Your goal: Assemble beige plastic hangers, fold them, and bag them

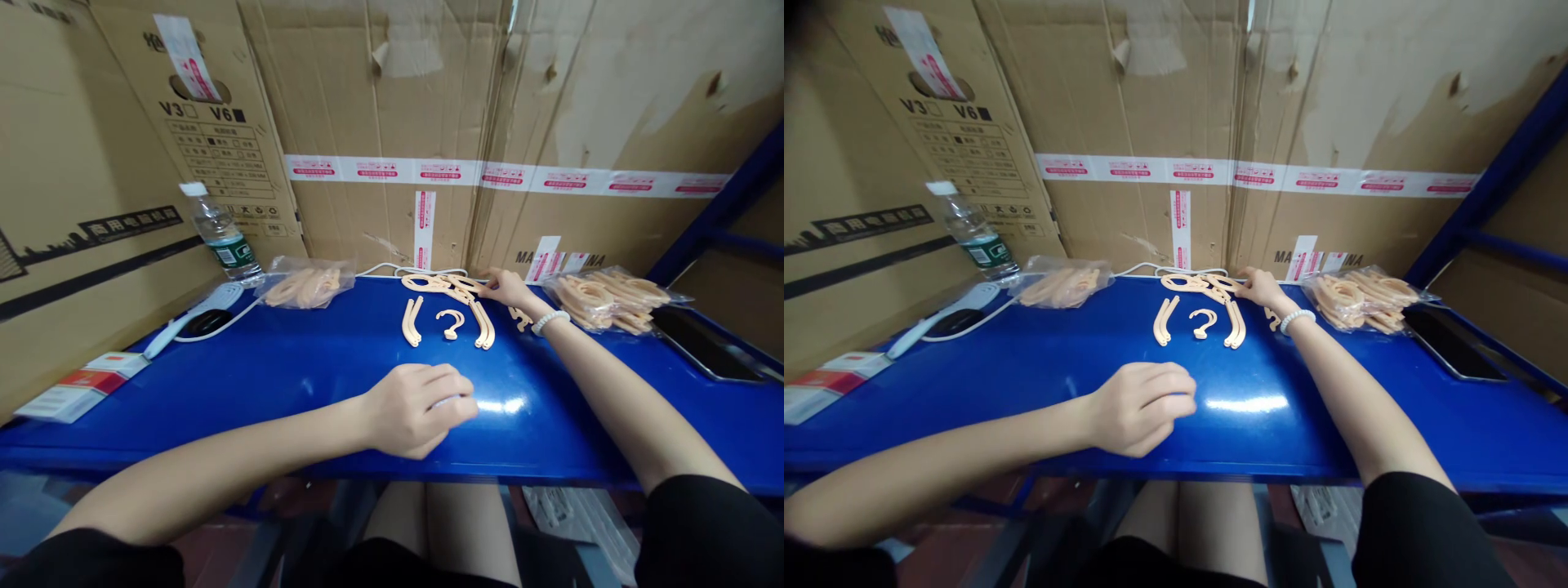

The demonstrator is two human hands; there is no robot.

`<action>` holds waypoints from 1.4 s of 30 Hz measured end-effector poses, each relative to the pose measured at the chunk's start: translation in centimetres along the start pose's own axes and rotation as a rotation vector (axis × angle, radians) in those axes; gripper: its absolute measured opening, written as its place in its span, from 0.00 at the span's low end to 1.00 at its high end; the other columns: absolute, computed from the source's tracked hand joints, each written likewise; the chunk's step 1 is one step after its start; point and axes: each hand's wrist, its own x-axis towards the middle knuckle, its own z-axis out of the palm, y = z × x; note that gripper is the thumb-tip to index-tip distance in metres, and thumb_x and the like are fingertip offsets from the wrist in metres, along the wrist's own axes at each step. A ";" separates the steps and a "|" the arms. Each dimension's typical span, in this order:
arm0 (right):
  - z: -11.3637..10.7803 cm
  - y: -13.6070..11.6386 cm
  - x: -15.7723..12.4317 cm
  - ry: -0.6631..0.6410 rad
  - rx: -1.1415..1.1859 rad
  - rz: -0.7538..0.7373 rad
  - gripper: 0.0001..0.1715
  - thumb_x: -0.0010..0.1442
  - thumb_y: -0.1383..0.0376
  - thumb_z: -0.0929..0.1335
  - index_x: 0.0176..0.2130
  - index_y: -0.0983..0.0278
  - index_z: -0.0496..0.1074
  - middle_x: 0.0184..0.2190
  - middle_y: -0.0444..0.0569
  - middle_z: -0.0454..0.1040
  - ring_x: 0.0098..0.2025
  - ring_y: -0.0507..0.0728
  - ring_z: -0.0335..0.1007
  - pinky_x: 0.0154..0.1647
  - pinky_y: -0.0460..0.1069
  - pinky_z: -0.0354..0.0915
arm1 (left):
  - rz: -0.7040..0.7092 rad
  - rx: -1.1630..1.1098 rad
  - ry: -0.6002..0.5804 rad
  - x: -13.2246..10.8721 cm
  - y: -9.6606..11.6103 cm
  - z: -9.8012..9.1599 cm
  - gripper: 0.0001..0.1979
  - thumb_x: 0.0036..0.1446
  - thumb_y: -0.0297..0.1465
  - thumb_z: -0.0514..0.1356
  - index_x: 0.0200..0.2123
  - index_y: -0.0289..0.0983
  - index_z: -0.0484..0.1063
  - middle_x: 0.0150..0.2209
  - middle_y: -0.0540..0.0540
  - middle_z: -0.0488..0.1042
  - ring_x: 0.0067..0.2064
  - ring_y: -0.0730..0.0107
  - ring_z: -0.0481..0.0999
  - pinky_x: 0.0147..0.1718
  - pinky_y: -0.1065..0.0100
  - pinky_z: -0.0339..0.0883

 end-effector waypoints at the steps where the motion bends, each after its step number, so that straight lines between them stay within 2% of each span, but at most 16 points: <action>1: -0.1 0.1 -0.1 0.022 0.031 0.011 0.24 0.50 0.67 0.77 0.48 0.66 0.79 0.36 0.52 0.84 0.40 0.62 0.81 0.42 0.51 0.72 | 0.024 -0.004 -0.010 0.2 -0.4 0.4 0.12 0.63 0.26 0.53 0.47 0.38 0.72 0.44 0.42 0.78 0.45 0.61 0.78 0.39 0.63 0.73; 3: -0.3 0.1 -0.4 0.078 0.097 0.037 0.20 0.49 0.66 0.77 0.43 0.67 0.80 0.36 0.54 0.84 0.40 0.63 0.81 0.42 0.52 0.73 | 0.023 -0.033 -0.028 0.5 -1.2 1.1 0.12 0.63 0.25 0.51 0.46 0.36 0.70 0.44 0.41 0.78 0.43 0.61 0.77 0.39 0.63 0.72; 6: -0.8 0.0 -1.0 0.179 0.209 0.077 0.17 0.51 0.65 0.76 0.42 0.69 0.79 0.35 0.56 0.83 0.37 0.64 0.81 0.39 0.54 0.75 | -0.070 -0.138 -0.027 0.6 -1.8 1.6 0.10 0.64 0.25 0.52 0.45 0.36 0.69 0.43 0.41 0.78 0.43 0.61 0.77 0.42 0.63 0.72; 10: -2.1 -1.1 -3.0 0.280 0.354 0.072 0.21 0.53 0.63 0.73 0.46 0.69 0.77 0.35 0.56 0.83 0.37 0.63 0.81 0.38 0.54 0.76 | -0.180 -0.297 0.037 0.3 -1.9 1.6 0.09 0.61 0.24 0.53 0.43 0.37 0.68 0.40 0.43 0.77 0.41 0.64 0.76 0.42 0.64 0.71; 13: -3.0 -2.6 -5.6 0.312 0.585 0.014 0.20 0.51 0.61 0.75 0.44 0.64 0.78 0.37 0.53 0.82 0.38 0.62 0.80 0.41 0.55 0.76 | -0.338 -0.424 0.123 0.4 -2.0 1.6 0.10 0.59 0.22 0.55 0.43 0.38 0.68 0.38 0.46 0.76 0.38 0.68 0.75 0.38 0.67 0.72; 15: -3.2 -3.8 -7.6 0.279 0.730 0.013 0.19 0.49 0.59 0.76 0.42 0.62 0.78 0.35 0.51 0.82 0.35 0.60 0.79 0.40 0.56 0.76 | -0.474 -0.491 0.217 0.5 -2.2 1.7 0.11 0.58 0.22 0.56 0.44 0.39 0.67 0.39 0.47 0.74 0.36 0.71 0.74 0.34 0.70 0.71; 17: -3.1 -5.0 -9.7 0.192 0.821 0.002 0.19 0.51 0.59 0.76 0.43 0.61 0.78 0.35 0.49 0.81 0.33 0.59 0.77 0.38 0.55 0.76 | -0.611 -0.517 0.337 0.6 -2.5 1.8 0.13 0.58 0.24 0.57 0.46 0.39 0.67 0.42 0.46 0.72 0.35 0.73 0.73 0.30 0.73 0.69; 20: -2.5 -6.5 -12.2 0.072 0.869 -0.042 0.18 0.54 0.59 0.75 0.45 0.60 0.77 0.37 0.48 0.81 0.35 0.58 0.77 0.39 0.55 0.75 | -0.755 -0.498 0.466 0.7 -2.9 1.9 0.18 0.58 0.26 0.59 0.52 0.39 0.66 0.44 0.44 0.68 0.37 0.72 0.72 0.27 0.75 0.67; 22: -2.0 -7.3 -13.3 0.013 0.853 -0.086 0.19 0.56 0.59 0.75 0.47 0.60 0.76 0.40 0.49 0.80 0.39 0.59 0.78 0.42 0.56 0.76 | -0.804 -0.494 0.460 0.8 -3.1 1.9 0.20 0.58 0.29 0.60 0.54 0.38 0.67 0.42 0.46 0.69 0.35 0.73 0.71 0.26 0.75 0.66; 27: -1.2 -8.8 -14.9 -0.057 0.880 -0.204 0.21 0.60 0.60 0.74 0.53 0.58 0.72 0.47 0.50 0.78 0.47 0.60 0.77 0.46 0.54 0.76 | -0.812 -0.532 0.291 1.2 -3.1 1.9 0.20 0.58 0.31 0.63 0.54 0.39 0.72 0.44 0.47 0.78 0.29 0.78 0.70 0.27 0.74 0.64; 29: -0.9 -9.2 -15.3 -0.075 0.912 -0.202 0.22 0.61 0.61 0.74 0.54 0.57 0.71 0.48 0.49 0.78 0.48 0.59 0.77 0.47 0.53 0.76 | -0.837 -0.553 0.253 1.2 -3.2 1.9 0.18 0.57 0.31 0.64 0.51 0.39 0.75 0.41 0.49 0.79 0.26 0.79 0.67 0.26 0.73 0.62; 32: -0.7 -9.3 -15.6 -0.120 0.963 -0.158 0.27 0.60 0.61 0.75 0.57 0.56 0.68 0.47 0.49 0.79 0.47 0.58 0.78 0.46 0.52 0.76 | -0.905 -0.619 0.215 1.1 -3.4 2.1 0.12 0.58 0.33 0.64 0.45 0.38 0.79 0.32 0.51 0.79 0.23 0.78 0.65 0.24 0.72 0.58; 35: -0.7 -9.0 -15.4 -0.159 1.010 -0.064 0.31 0.58 0.60 0.76 0.58 0.58 0.67 0.42 0.49 0.80 0.40 0.57 0.79 0.40 0.51 0.77 | -0.940 -0.697 0.217 0.9 -3.6 2.1 0.11 0.59 0.36 0.64 0.43 0.37 0.79 0.31 0.50 0.78 0.26 0.75 0.69 0.25 0.72 0.60; 37: -0.8 -8.6 -15.2 -0.189 1.010 -0.008 0.28 0.57 0.58 0.77 0.54 0.60 0.70 0.36 0.48 0.80 0.34 0.55 0.78 0.35 0.50 0.77 | -0.948 -0.752 0.253 0.8 -3.6 2.1 0.12 0.59 0.37 0.65 0.42 0.36 0.77 0.33 0.49 0.78 0.28 0.73 0.73 0.27 0.72 0.63; 39: -1.0 -8.4 -14.9 -0.224 0.985 0.025 0.21 0.56 0.56 0.77 0.46 0.63 0.75 0.31 0.47 0.78 0.29 0.53 0.75 0.32 0.49 0.77 | -0.962 -0.808 0.292 0.9 -3.5 1.9 0.10 0.59 0.37 0.65 0.39 0.35 0.73 0.32 0.49 0.78 0.28 0.74 0.73 0.26 0.72 0.64; 42: -1.2 -8.3 -14.7 -0.258 0.985 0.065 0.17 0.54 0.55 0.78 0.33 0.64 0.76 0.31 0.47 0.78 0.26 0.52 0.74 0.29 0.48 0.77 | -0.984 -0.877 0.319 1.0 -3.2 1.6 0.09 0.60 0.35 0.64 0.36 0.36 0.69 0.30 0.50 0.77 0.24 0.76 0.71 0.22 0.74 0.64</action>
